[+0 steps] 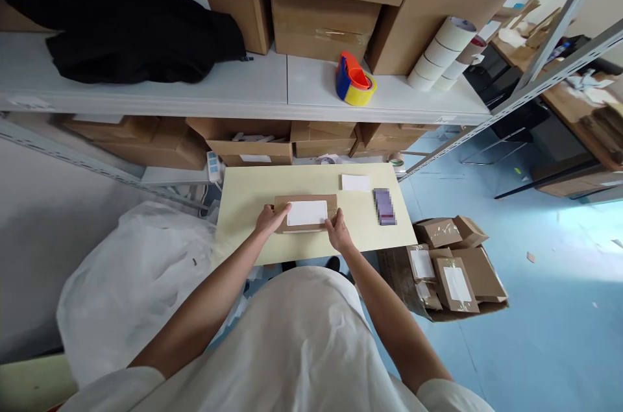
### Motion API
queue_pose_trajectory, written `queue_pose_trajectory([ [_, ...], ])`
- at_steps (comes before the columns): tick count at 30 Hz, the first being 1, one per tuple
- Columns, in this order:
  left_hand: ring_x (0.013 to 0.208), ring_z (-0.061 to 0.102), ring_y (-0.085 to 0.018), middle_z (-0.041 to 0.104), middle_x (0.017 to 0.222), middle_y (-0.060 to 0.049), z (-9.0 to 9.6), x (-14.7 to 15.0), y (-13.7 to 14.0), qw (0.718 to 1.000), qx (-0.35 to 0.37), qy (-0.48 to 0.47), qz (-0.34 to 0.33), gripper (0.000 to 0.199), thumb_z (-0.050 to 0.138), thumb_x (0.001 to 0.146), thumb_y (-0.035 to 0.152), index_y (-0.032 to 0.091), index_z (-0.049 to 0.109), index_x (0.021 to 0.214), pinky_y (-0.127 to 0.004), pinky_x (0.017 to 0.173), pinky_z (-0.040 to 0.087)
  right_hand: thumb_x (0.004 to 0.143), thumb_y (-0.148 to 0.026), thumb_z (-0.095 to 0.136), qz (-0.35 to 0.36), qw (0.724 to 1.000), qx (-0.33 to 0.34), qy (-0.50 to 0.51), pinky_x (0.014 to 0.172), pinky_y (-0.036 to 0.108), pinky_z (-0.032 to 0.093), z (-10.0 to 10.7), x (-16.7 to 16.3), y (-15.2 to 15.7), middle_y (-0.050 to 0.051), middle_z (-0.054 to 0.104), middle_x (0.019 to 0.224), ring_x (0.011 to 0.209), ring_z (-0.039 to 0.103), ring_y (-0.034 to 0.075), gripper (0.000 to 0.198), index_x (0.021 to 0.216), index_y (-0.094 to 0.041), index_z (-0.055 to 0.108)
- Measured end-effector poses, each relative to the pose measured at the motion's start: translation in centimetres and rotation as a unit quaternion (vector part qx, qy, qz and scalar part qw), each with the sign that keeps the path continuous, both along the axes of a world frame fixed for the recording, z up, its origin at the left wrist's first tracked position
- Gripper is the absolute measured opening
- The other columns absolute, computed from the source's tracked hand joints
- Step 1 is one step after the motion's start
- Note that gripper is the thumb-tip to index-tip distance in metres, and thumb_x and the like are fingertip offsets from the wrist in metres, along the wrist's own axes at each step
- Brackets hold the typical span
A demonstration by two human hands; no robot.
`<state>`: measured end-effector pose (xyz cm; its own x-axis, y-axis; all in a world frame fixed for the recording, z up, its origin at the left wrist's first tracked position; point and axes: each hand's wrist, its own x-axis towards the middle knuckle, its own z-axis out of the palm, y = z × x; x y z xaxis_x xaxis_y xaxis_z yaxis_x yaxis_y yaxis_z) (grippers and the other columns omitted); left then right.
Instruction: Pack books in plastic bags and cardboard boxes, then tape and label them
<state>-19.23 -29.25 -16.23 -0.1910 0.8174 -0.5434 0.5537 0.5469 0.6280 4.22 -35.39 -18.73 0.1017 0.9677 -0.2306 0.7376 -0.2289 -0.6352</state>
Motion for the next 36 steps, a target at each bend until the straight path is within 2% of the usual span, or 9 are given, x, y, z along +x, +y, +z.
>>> queue_pose_trajectory([
  [5, 0.111, 0.058, -0.037, 0.061, 0.119, -0.025, 1.0, 1.1, 1.2, 0.999, 0.004, 0.045, 0.028, 0.054, 0.043, 0.085, 0.057, 0.010, 0.054, 0.109, -0.042, 0.086, 0.046, 0.089, -0.053, 0.041, -0.024, 0.988, -0.059, 0.141, 0.096, 0.044, 0.043, -0.3, 0.9, -1.0, 0.018, 0.050, 0.138, 0.116, 0.057, 0.028, 0.081, 0.151, -0.016, 0.007],
  [9, 0.111, 0.059, -0.030, 0.063, 0.117, -0.019, 2.2, 2.4, -0.6, 0.997, 0.047, 0.055, 0.025, 0.048, 0.028, 0.092, 0.051, 0.015, 0.054, 0.109, -0.039, 0.090, 0.045, 0.087, -0.056, 0.043, -0.039, 0.972, -0.089, 0.214, 0.090, 0.043, 0.048, 1.0, 3.0, -1.6, 0.011, 0.057, 0.131, 0.109, 0.060, 0.023, 0.078, 0.151, -0.025, 0.012],
  [13, 0.107, 0.060, -0.026, 0.062, 0.117, -0.014, 3.6, 5.4, -3.0, 0.991, 0.128, 0.022, 0.010, 0.049, 0.038, 0.088, 0.056, 0.017, 0.048, 0.115, -0.035, 0.088, 0.048, 0.089, -0.051, 0.046, -0.056, 0.958, -0.047, 0.276, 0.085, 0.038, 0.051, 2.7, 6.6, -3.9, 0.010, 0.059, 0.127, 0.102, 0.064, 0.022, 0.073, 0.150, -0.028, 0.013],
  [16, 0.107, 0.059, -0.025, 0.060, 0.117, -0.012, 4.9, 9.5, -3.7, 0.980, 0.193, -0.040, -0.040, 0.053, 0.050, 0.081, 0.057, 0.017, 0.047, 0.115, -0.035, 0.091, 0.047, 0.086, -0.050, 0.051, -0.104, 0.949, 0.010, 0.297, 0.080, 0.038, 0.053, 3.9, 10.2, -6.6, 0.011, 0.056, 0.128, 0.095, 0.065, 0.022, 0.076, 0.150, -0.029, 0.015],
  [22, 0.123, 0.045, -0.029, 0.046, 0.128, -0.018, 6.6, 22.3, -3.1, 0.953, 0.198, -0.031, -0.229, 0.063, 0.048, 0.082, 0.059, 0.014, 0.045, 0.127, -0.043, 0.103, 0.040, 0.083, -0.057, 0.049, -0.294, 0.923, 0.097, 0.227, 0.077, 0.037, 0.054, 4.7, 18.6, -12.6, 0.012, 0.049, 0.111, 0.102, 0.053, 0.024, 0.078, 0.148, -0.021, 0.026],
  [27, 0.121, 0.048, -0.027, 0.054, 0.121, -0.014, 5.7, 36.8, -3.5, 0.898, 0.126, -0.040, -0.420, 0.055, 0.037, 0.091, 0.053, 0.018, 0.046, 0.133, -0.041, 0.104, 0.038, 0.085, -0.059, 0.043, -0.476, 0.863, 0.114, 0.127, 0.095, 0.046, 0.045, 4.2, 27.7, -17.2, 0.008, 0.046, 0.104, 0.104, 0.049, 0.025, 0.073, 0.147, -0.023, 0.031],
  [32, 0.122, 0.049, -0.025, 0.059, 0.120, -0.011, 5.9, 51.3, -5.7, 0.819, 0.122, -0.124, -0.547, 0.054, 0.031, 0.094, 0.054, 0.019, 0.051, 0.131, -0.037, 0.106, 0.036, 0.082, -0.064, 0.043, -0.613, 0.771, 0.155, 0.071, 0.108, 0.047, 0.032, 4.9, 36.9, -21.9, 0.014, 0.041, 0.129, 0.126, 0.039, 0.029, 0.078, 0.146, -0.019, 0.033],
  [34, 0.125, 0.048, -0.024, 0.051, 0.133, -0.013, 6.3, 55.2, -6.8, 0.789, 0.127, -0.185, -0.573, 0.059, 0.031, 0.094, 0.054, 0.017, 0.043, 0.138, -0.035, 0.107, 0.036, 0.085, -0.064, 0.039, -0.612, 0.767, 0.188, 0.048, 0.112, 0.048, 0.026, 5.3, 38.8, -23.3, 0.013, 0.030, 0.145, 0.138, 0.026, 0.029, 0.077, 0.148, -0.022, 0.027],
  [36, 0.133, 0.041, -0.025, 0.036, 0.148, -0.014, 6.3, 57.0, -7.9, 0.764, 0.130, -0.222, -0.592, 0.066, 0.035, 0.092, 0.056, 0.016, 0.032, 0.145, -0.035, 0.107, 0.037, 0.085, -0.063, 0.039, -0.587, 0.782, 0.205, 0.038, 0.113, 0.049, 0.024, 5.3, 39.2, -24.0, 0.010, 0.013, 0.157, 0.145, 0.011, 0.028, 0.079, 0.150, -0.024, 0.018],
])
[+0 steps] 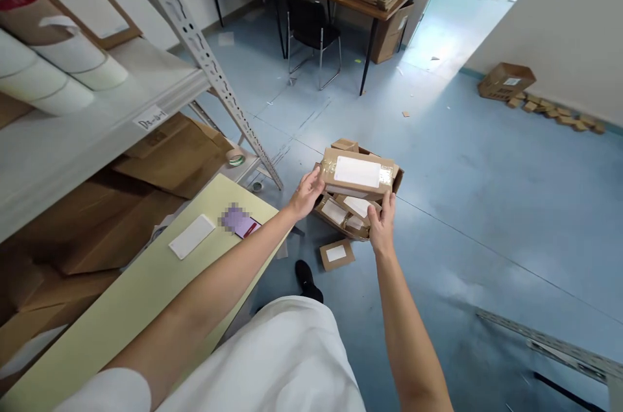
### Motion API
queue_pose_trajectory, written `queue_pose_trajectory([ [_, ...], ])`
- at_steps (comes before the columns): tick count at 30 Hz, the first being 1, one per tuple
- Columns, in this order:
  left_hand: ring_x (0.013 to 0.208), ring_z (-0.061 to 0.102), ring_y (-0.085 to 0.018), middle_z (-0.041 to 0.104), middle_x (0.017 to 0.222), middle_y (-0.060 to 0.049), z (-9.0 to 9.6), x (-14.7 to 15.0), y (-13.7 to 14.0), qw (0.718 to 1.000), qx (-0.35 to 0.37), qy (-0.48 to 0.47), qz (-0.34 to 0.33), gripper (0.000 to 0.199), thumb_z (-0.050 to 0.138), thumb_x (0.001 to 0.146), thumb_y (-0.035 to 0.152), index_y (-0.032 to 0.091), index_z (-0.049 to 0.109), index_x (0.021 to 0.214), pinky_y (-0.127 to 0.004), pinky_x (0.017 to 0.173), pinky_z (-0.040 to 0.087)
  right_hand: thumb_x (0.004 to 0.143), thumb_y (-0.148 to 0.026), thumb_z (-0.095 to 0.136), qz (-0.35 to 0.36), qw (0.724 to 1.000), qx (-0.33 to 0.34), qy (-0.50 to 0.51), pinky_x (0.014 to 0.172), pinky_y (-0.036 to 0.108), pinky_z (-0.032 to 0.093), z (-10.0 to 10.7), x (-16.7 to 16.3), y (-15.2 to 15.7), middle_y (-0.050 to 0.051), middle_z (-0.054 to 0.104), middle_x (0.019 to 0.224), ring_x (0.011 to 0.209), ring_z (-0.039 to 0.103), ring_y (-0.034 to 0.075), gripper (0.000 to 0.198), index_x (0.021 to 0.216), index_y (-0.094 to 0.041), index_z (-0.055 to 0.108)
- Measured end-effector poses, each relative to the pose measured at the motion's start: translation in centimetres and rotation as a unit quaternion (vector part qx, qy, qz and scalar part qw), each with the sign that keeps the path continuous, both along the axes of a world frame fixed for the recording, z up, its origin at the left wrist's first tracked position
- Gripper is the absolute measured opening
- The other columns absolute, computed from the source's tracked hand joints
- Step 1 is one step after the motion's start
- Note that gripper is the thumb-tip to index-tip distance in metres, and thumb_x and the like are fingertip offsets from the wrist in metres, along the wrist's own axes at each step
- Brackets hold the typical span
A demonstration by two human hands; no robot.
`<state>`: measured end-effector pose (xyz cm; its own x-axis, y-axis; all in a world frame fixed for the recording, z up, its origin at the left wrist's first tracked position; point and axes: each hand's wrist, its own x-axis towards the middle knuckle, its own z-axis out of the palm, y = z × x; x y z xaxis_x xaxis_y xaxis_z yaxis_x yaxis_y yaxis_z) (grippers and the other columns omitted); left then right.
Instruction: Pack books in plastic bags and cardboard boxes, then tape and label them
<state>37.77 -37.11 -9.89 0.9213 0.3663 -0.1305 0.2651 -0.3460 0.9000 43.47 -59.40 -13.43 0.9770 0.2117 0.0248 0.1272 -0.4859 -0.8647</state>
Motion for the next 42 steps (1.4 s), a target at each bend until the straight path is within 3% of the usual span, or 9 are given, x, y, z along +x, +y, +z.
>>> queue_pose_trajectory([
  [4, 0.140, 0.029, -0.027, 0.030, 0.153, -0.014, -1.5, -2.9, -1.0, 1.000, 0.007, 0.017, -0.011, 0.073, 0.047, 0.088, 0.053, 0.015, 0.027, 0.147, -0.040, 0.111, 0.033, 0.083, -0.063, 0.046, 0.069, 0.996, 0.024, 0.051, 0.106, 0.049, 0.037, -1.4, -2.8, 0.6, 0.011, 0.006, 0.159, 0.144, 0.017, 0.029, 0.087, 0.151, -0.026, 0.006],
  [10, 0.118, 0.057, -0.024, 0.058, 0.130, -0.014, -4.7, -16.3, -0.2, 0.993, -0.068, 0.085, 0.054, 0.053, 0.058, 0.080, 0.038, 0.016, 0.051, 0.128, -0.041, 0.102, 0.045, 0.082, -0.060, 0.053, 0.153, 0.974, 0.050, 0.157, 0.093, 0.046, 0.050, -3.5, -9.0, 2.3, 0.017, 0.029, 0.152, 0.116, 0.059, 0.030, 0.084, 0.150, -0.024, 0.018],
  [15, 0.104, 0.065, -0.023, 0.065, 0.119, -0.013, -3.9, -28.2, -0.2, 0.955, -0.133, 0.126, 0.232, 0.043, 0.060, 0.077, 0.038, 0.018, 0.058, 0.116, -0.040, 0.093, 0.052, 0.084, -0.054, 0.051, 0.271, 0.952, -0.009, 0.144, 0.081, 0.043, 0.056, -2.9, -11.3, 5.4, 0.020, 0.043, 0.143, 0.096, 0.069, 0.027, 0.075, 0.146, -0.021, 0.028],
  [18, 0.101, 0.066, -0.023, 0.064, 0.119, -0.016, -2.6, -34.1, -1.1, 0.920, -0.136, 0.101, 0.352, 0.046, 0.059, 0.077, 0.039, 0.016, 0.057, 0.117, -0.039, 0.091, 0.053, 0.086, -0.048, 0.048, 0.385, 0.917, -0.052, 0.084, 0.079, 0.044, 0.056, -2.1, -11.8, 9.1, 0.018, 0.054, 0.133, 0.092, 0.070, 0.026, 0.068, 0.145, -0.022, 0.028],
  [23, 0.104, 0.065, -0.022, 0.063, 0.119, -0.014, -0.6, -42.6, -4.3, 0.839, -0.089, 0.023, 0.536, 0.048, 0.055, 0.082, 0.038, 0.020, 0.051, 0.126, -0.036, 0.085, 0.055, 0.089, -0.040, 0.042, 0.594, 0.790, -0.102, -0.108, 0.081, 0.047, 0.054, -0.3, -15.8, 17.3, 0.013, 0.068, 0.108, 0.089, 0.070, 0.027, 0.047, 0.131, -0.020, 0.047],
  [28, 0.099, 0.066, -0.020, 0.065, 0.115, -0.012, -0.9, -51.0, -10.0, 0.765, -0.031, -0.007, 0.643, 0.043, 0.053, 0.084, 0.035, 0.021, 0.051, 0.125, -0.038, 0.090, 0.052, 0.092, -0.038, 0.037, 0.741, 0.625, -0.110, -0.220, 0.070, 0.044, 0.056, 1.5, -27.5, 22.2, 0.013, 0.069, 0.109, 0.088, 0.070, 0.028, 0.039, 0.122, -0.020, 0.054],
  [35, 0.097, 0.066, -0.024, 0.066, 0.114, -0.013, -2.1, -61.9, -19.0, 0.666, -0.050, 0.032, 0.744, 0.040, 0.051, 0.084, 0.037, 0.019, 0.057, 0.120, -0.035, 0.073, 0.054, 0.093, -0.030, 0.037, 0.872, 0.405, -0.074, -0.263, 0.080, 0.039, 0.054, 2.8, -46.6, 20.1, 0.009, 0.069, 0.112, 0.095, 0.067, 0.024, 0.038, 0.125, -0.019, 0.055],
  [39, 0.095, 0.066, -0.025, 0.067, 0.112, -0.013, -1.8, -65.4, -23.1, 0.600, -0.056, 0.030, 0.798, 0.040, 0.051, 0.084, 0.038, 0.019, 0.058, 0.119, -0.031, 0.061, 0.052, 0.093, -0.031, 0.038, 0.910, 0.302, -0.082, -0.272, 0.083, 0.039, 0.054, 2.8, -51.7, 18.3, 0.008, 0.069, 0.113, 0.094, 0.067, 0.023, 0.038, 0.125, -0.021, 0.057],
  [42, 0.095, 0.066, -0.025, 0.067, 0.111, -0.014, -2.1, -66.2, -25.1, 0.544, -0.060, 0.016, 0.837, 0.042, 0.054, 0.083, 0.038, 0.019, 0.058, 0.119, -0.030, 0.059, 0.051, 0.093, -0.032, 0.038, 0.920, 0.247, -0.109, -0.283, 0.085, 0.040, 0.052, 2.8, -53.1, 18.8, 0.006, 0.069, 0.114, 0.096, 0.066, 0.023, 0.038, 0.124, -0.023, 0.058],
])
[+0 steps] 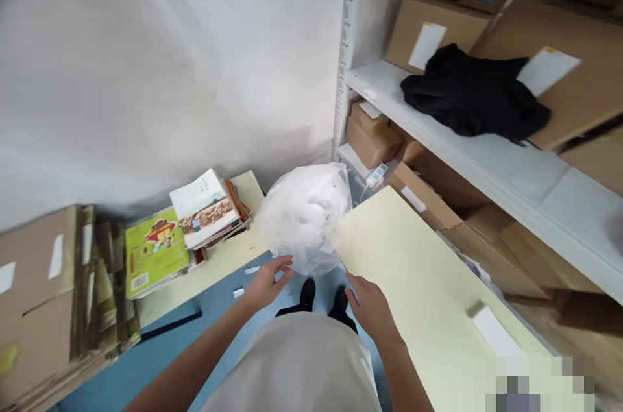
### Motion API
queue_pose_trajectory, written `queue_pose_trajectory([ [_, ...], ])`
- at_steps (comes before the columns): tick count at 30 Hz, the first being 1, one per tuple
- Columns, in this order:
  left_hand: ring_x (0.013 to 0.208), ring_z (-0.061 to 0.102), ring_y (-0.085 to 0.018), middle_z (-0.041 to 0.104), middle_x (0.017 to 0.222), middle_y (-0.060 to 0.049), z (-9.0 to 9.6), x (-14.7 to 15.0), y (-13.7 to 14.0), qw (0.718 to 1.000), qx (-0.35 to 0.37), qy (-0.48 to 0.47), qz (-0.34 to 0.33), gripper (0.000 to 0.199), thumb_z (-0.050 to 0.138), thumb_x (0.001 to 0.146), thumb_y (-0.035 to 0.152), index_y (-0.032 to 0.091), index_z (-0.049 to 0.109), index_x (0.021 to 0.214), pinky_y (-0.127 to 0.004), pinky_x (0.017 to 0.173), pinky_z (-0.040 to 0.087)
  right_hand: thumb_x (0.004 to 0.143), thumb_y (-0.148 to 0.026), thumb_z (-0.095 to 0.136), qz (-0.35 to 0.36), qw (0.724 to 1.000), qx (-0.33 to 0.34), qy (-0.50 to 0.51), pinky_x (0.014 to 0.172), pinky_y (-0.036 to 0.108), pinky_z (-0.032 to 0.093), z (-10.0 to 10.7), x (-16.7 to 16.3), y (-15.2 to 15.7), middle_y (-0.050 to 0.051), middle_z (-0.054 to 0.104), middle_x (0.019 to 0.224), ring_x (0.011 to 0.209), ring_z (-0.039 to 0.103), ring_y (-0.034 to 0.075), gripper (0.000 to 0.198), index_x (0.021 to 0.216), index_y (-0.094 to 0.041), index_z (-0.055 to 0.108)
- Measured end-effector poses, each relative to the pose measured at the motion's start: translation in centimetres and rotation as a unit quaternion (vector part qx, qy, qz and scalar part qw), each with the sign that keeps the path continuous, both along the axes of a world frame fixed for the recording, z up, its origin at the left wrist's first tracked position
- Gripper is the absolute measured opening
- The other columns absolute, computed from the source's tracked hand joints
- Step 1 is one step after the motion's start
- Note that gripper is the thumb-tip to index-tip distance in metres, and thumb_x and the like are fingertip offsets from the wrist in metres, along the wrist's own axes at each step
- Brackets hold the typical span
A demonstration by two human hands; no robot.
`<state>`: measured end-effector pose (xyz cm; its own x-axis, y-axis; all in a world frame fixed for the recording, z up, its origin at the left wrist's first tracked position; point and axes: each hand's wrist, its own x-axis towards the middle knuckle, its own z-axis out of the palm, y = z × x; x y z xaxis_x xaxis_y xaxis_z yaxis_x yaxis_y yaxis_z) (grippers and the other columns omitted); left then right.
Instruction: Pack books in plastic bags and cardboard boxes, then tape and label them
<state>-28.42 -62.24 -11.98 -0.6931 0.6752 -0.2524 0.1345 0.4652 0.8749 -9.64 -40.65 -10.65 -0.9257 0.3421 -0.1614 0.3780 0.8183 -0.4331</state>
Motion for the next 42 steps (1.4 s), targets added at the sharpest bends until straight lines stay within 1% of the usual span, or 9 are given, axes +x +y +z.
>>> queue_pose_trajectory([
  [6, 0.093, 0.066, -0.027, 0.068, 0.109, -0.014, -0.7, 1.7, -1.9, 0.992, -0.008, -0.004, 0.125, 0.040, 0.056, 0.082, 0.040, 0.018, 0.060, 0.116, -0.031, 0.057, 0.050, 0.095, -0.034, 0.033, 0.096, 0.994, -0.031, -0.035, 0.083, 0.037, 0.053, -1.8, -2.9, 2.7, 0.008, 0.068, 0.115, 0.098, 0.066, 0.023, 0.041, 0.123, -0.019, 0.060],
  [10, 0.091, 0.067, -0.026, 0.068, 0.109, -0.014, -0.7, 2.7, -3.5, 0.978, -0.024, 0.016, 0.206, 0.042, 0.054, 0.084, 0.042, 0.018, 0.059, 0.118, -0.031, 0.057, 0.050, 0.095, -0.031, 0.032, 0.216, 0.976, -0.019, -0.031, 0.080, 0.038, 0.052, -3.2, -7.2, 3.6, 0.009, 0.070, 0.109, 0.093, 0.067, 0.024, 0.041, 0.119, -0.019, 0.062],
  [13, 0.090, 0.067, -0.026, 0.068, 0.108, -0.015, -0.7, 2.6, -5.6, 0.962, -0.048, 0.025, 0.267, 0.042, 0.054, 0.083, 0.043, 0.017, 0.059, 0.116, -0.031, 0.058, 0.051, 0.095, -0.027, 0.033, 0.287, 0.958, -0.005, -0.009, 0.081, 0.038, 0.051, -2.9, -11.2, 3.3, 0.010, 0.070, 0.110, 0.095, 0.066, 0.025, 0.039, 0.121, -0.018, 0.061],
  [19, 0.094, 0.067, -0.027, 0.068, 0.109, -0.016, -1.2, 1.0, -9.9, 0.926, -0.070, 0.042, 0.369, 0.045, 0.054, 0.081, 0.046, 0.016, 0.061, 0.114, -0.035, 0.067, 0.053, 0.094, -0.025, 0.035, 0.367, 0.930, 0.012, 0.013, 0.081, 0.037, 0.050, -0.8, -17.7, -0.8, 0.011, 0.069, 0.109, 0.093, 0.066, 0.024, 0.038, 0.123, -0.018, 0.060],
  [24, 0.102, 0.064, -0.028, 0.066, 0.112, -0.015, -2.8, -1.7, -13.8, 0.916, -0.101, 0.078, 0.379, 0.043, 0.052, 0.082, 0.044, 0.016, 0.061, 0.114, -0.042, 0.083, 0.053, 0.094, -0.027, 0.035, 0.403, 0.915, 0.003, -0.016, 0.082, 0.037, 0.051, -1.2, -21.8, -6.1, 0.010, 0.068, 0.110, 0.097, 0.065, 0.025, 0.039, 0.124, -0.018, 0.059],
  [28, 0.118, 0.055, -0.029, 0.058, 0.125, -0.016, -4.2, -5.2, -17.2, 0.923, -0.112, 0.080, 0.360, 0.045, 0.053, 0.081, 0.041, 0.015, 0.059, 0.117, -0.044, 0.099, 0.044, 0.090, -0.027, 0.040, 0.365, 0.930, 0.005, -0.038, 0.096, 0.039, 0.046, -2.8, -25.4, -10.6, 0.015, 0.055, 0.132, 0.120, 0.054, 0.028, 0.046, 0.133, -0.014, 0.051],
  [33, 0.140, 0.027, -0.033, 0.034, 0.148, -0.021, -5.7, -11.2, -20.2, 0.916, -0.097, 0.004, 0.390, 0.073, 0.058, 0.077, 0.045, 0.009, 0.039, 0.137, -0.046, 0.113, 0.026, 0.086, -0.037, 0.046, 0.269, 0.961, -0.039, -0.048, 0.111, 0.039, 0.032, -4.9, -31.7, -16.0, 0.018, 0.030, 0.152, 0.140, 0.029, 0.028, 0.071, 0.146, -0.006, 0.026],
  [38, 0.142, 0.022, -0.033, 0.032, 0.150, -0.021, -7.0, -16.0, -20.1, 0.920, 0.002, -0.091, 0.382, 0.080, 0.064, 0.073, 0.044, 0.010, 0.035, 0.139, -0.045, 0.115, 0.020, 0.089, -0.038, 0.038, 0.119, 0.985, -0.118, -0.043, 0.108, 0.040, 0.034, -7.0, -37.5, -20.4, 0.020, 0.045, 0.141, 0.132, 0.042, 0.028, 0.066, 0.144, -0.004, 0.030],
  [42, 0.144, 0.014, -0.032, 0.025, 0.152, -0.022, -7.9, -16.3, -19.2, 0.921, 0.010, -0.099, 0.377, 0.087, 0.066, 0.071, 0.045, 0.009, 0.029, 0.141, -0.043, 0.117, 0.013, 0.088, -0.035, 0.039, 0.047, 0.992, -0.118, -0.012, 0.101, 0.041, 0.040, -8.5, -37.6, -21.8, 0.018, 0.055, 0.132, 0.122, 0.052, 0.029, 0.063, 0.144, -0.008, 0.032],
])
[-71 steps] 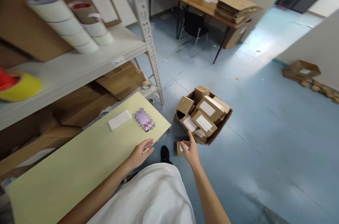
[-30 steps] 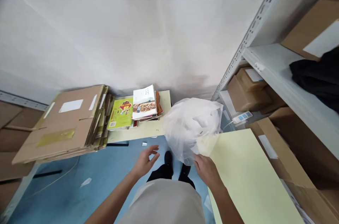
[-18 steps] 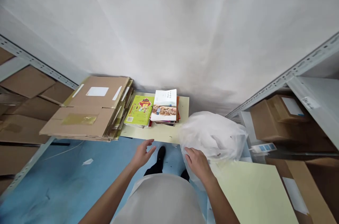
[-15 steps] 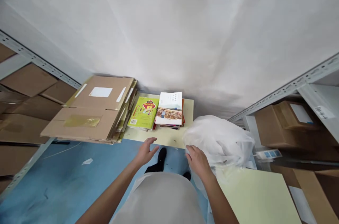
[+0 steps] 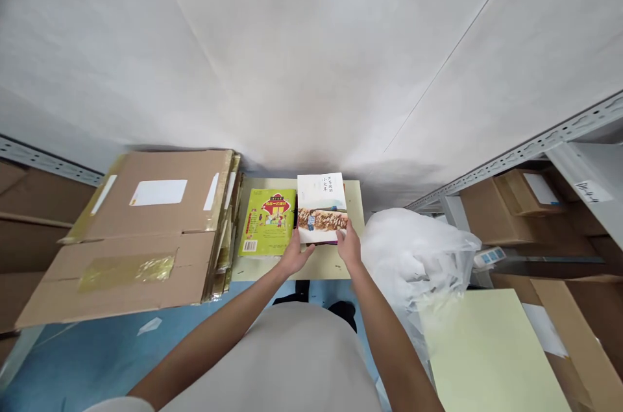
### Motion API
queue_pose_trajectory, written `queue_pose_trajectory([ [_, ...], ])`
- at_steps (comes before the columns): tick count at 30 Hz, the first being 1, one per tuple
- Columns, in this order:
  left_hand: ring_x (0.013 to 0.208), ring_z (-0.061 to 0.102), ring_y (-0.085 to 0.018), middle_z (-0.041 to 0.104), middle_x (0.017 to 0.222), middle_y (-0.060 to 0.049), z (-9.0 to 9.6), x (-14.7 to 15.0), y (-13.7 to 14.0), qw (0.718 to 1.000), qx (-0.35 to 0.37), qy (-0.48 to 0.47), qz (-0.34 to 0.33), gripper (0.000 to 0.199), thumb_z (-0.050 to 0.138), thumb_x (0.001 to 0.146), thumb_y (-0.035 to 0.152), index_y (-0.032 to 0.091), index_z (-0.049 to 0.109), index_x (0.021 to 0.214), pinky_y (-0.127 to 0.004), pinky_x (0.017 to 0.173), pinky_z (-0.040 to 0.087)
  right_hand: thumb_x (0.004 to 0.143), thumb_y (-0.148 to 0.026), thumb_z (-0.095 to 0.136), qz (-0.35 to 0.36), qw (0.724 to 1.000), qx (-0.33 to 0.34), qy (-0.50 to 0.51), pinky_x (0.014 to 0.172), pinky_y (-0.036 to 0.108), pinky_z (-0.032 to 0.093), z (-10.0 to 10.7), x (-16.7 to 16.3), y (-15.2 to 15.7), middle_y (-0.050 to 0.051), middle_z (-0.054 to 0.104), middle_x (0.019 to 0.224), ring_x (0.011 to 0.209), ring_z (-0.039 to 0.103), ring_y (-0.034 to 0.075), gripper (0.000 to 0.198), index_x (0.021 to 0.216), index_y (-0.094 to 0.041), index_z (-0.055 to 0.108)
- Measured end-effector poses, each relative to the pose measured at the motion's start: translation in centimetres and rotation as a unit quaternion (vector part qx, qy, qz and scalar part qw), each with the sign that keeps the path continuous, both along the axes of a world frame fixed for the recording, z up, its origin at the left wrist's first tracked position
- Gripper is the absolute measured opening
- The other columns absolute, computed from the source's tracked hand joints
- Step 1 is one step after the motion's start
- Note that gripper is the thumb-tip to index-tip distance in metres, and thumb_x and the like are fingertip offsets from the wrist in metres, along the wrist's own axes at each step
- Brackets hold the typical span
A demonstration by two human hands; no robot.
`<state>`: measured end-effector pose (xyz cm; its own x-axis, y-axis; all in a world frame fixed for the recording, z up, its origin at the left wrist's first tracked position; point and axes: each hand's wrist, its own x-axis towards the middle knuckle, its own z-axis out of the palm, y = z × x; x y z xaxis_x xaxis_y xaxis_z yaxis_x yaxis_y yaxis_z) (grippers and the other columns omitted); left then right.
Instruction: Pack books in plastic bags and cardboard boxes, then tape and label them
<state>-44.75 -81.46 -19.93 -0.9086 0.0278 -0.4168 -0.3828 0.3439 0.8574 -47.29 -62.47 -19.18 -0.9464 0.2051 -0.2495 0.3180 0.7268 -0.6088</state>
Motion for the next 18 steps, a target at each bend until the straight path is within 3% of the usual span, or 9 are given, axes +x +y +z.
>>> queue_pose_trajectory([
  [4, 0.145, 0.003, -0.035, 0.018, 0.154, -0.026, -0.5, 1.5, -0.2, 0.999, -0.041, 0.013, -0.008, 0.089, 0.066, 0.071, 0.047, 0.004, 0.029, 0.140, -0.047, 0.117, 0.008, 0.087, -0.033, 0.043, -0.011, 0.999, 0.005, 0.032, 0.096, 0.039, 0.044, -0.6, 2.0, 0.0, 0.014, 0.064, 0.119, 0.112, 0.059, 0.027, 0.058, 0.141, -0.013, 0.041],
  [7, 0.141, 0.024, -0.035, 0.029, 0.150, -0.025, -0.7, 2.6, -0.8, 1.000, 0.024, 0.011, 0.001, 0.083, 0.065, 0.072, 0.047, 0.008, 0.033, 0.138, -0.046, 0.115, 0.019, 0.083, -0.029, 0.045, -0.037, 0.998, -0.015, 0.049, 0.094, 0.039, 0.045, -0.4, 3.4, 0.0, 0.013, 0.066, 0.111, 0.103, 0.061, 0.025, 0.055, 0.136, -0.014, 0.048],
  [9, 0.126, 0.048, -0.031, 0.045, 0.141, -0.022, -0.7, 3.1, -1.4, 0.994, 0.098, -0.003, 0.039, 0.077, 0.065, 0.073, 0.049, 0.013, 0.037, 0.135, -0.043, 0.107, 0.035, 0.081, -0.027, 0.046, -0.065, 0.995, -0.071, 0.028, 0.091, 0.039, 0.048, -0.3, 4.3, -0.2, 0.011, 0.067, 0.107, 0.093, 0.063, 0.022, 0.054, 0.134, -0.016, 0.051],
  [11, 0.106, 0.062, -0.027, 0.059, 0.124, -0.019, -0.6, 3.4, -2.3, 0.985, 0.145, -0.034, 0.086, 0.073, 0.066, 0.071, 0.053, 0.013, 0.043, 0.128, -0.041, 0.094, 0.046, 0.079, -0.026, 0.048, -0.103, 0.982, -0.157, -0.018, 0.083, 0.037, 0.052, 0.1, 5.5, -0.4, 0.008, 0.067, 0.104, 0.084, 0.064, 0.019, 0.055, 0.133, -0.018, 0.052],
  [14, 0.095, 0.064, -0.024, 0.067, 0.104, -0.014, 0.1, 3.8, -4.0, 0.976, 0.174, -0.084, 0.102, 0.063, 0.067, 0.068, 0.058, 0.013, 0.056, 0.110, -0.037, 0.081, 0.051, 0.075, -0.027, 0.056, -0.137, 0.944, -0.289, -0.082, 0.073, 0.033, 0.055, 0.8, 7.5, -0.5, 0.006, 0.068, 0.098, 0.082, 0.065, 0.017, 0.051, 0.125, -0.019, 0.057],
  [18, 0.099, 0.063, -0.022, 0.066, 0.112, -0.009, 1.5, 4.4, -6.2, 0.960, 0.233, -0.148, 0.041, 0.055, 0.073, 0.064, 0.055, 0.019, 0.061, 0.104, -0.033, 0.078, 0.052, 0.073, -0.035, 0.063, -0.109, 0.900, -0.399, -0.135, 0.074, 0.032, 0.053, 2.1, 9.7, -0.4, 0.005, 0.069, 0.104, 0.090, 0.065, 0.018, 0.036, 0.105, -0.020, 0.067],
])
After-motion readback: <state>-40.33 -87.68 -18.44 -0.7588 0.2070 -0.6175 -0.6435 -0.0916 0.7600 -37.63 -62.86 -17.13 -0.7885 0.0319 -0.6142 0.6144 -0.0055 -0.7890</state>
